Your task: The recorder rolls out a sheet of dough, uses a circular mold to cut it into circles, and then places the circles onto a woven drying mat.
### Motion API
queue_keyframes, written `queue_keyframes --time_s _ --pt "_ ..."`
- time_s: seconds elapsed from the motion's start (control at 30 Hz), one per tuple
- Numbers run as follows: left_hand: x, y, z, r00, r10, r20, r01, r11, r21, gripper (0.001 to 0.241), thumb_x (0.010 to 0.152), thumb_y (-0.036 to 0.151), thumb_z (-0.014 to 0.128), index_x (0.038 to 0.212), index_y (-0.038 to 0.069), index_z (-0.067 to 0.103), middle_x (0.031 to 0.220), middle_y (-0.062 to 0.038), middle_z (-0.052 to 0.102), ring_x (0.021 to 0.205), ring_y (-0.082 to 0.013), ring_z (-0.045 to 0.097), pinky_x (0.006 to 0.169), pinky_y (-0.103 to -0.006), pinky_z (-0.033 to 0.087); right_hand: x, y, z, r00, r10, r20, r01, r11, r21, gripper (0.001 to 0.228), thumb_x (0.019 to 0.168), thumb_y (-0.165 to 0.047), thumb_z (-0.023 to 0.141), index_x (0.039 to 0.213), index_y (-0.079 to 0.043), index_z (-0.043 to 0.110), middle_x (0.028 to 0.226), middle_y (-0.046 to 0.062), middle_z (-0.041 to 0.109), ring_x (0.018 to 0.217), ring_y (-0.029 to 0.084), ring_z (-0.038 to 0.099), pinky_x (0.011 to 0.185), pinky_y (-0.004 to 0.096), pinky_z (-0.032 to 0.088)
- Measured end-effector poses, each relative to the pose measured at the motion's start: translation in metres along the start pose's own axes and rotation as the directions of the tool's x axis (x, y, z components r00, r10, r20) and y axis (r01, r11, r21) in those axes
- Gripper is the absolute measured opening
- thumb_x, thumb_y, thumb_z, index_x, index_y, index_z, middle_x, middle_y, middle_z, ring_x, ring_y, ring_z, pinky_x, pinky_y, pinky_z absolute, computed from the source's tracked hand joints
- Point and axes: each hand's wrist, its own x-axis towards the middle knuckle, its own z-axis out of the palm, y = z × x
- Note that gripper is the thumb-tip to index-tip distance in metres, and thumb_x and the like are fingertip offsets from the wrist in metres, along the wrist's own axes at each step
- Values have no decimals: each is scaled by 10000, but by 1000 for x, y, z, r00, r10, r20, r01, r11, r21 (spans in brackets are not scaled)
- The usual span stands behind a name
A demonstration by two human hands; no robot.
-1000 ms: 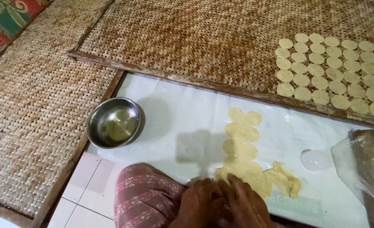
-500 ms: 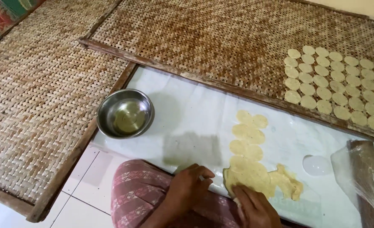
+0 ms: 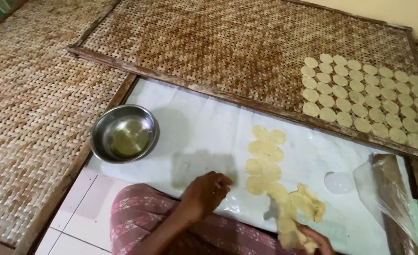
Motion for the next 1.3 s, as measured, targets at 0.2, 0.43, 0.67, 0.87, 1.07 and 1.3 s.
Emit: queue_keyframes --time_s 0.2,0.43,0.67,0.87,1.07,1.3 --pt "36 9 -7 985 -139 106 128 986 103 239 966 283 607 1103 187 778 1117 32 772 936 -149 729 847 -322 573 -80 104 -61 922 342 181 -384 757 529 676 795 -25 906 1399 111 636 1506 250 632 1418 359 555 1181 492 376" --pt "62 3 -19 1000 8 22 -10 995 95 219 920 255 649 1072 196 795 1026 43 814 846 -145 756 766 -310 594 -5 -92 -119 901 44 -431 -60 998 -22 661 696 19 789 1327 25 593 1266 205 722 1070 269 747 933 394 629" --pt "83 -19 -25 994 -107 17 108 994 -29 226 901 228 719 1110 196 799 1033 48 830 915 -108 779 828 -267 613 114 -310 -96 635 436 -638 -436 884 170 567 887 113 652 1444 93 547 1209 264 675 1016 315 628 874 404 500" --pt "75 -11 -32 993 -113 -18 111 991 -70 263 895 228 704 1136 161 785 1001 34 822 874 -112 770 793 -264 607 162 -335 -90 709 586 -392 -662 745 -83 550 871 -101 675 1405 -208 600 1375 50 679 1112 246 719 897 418 624" --pt "73 -13 -33 996 -86 -24 83 990 -115 281 881 208 719 1148 145 778 971 14 802 845 -120 762 757 -263 606 133 -257 -83 890 456 -5 -360 698 -619 538 820 -469 751 1331 -320 671 1474 -105 595 1377 160 563 1138 397 471" --pt "78 -11 -29 998 -55 -27 51 992 -115 308 843 183 737 1147 152 775 1003 21 776 836 -118 747 776 -276 597 146 -263 -84 971 237 -37 -199 709 -676 466 643 -235 892 1093 -302 791 1258 -123 732 1218 172 647 1016 368 523"
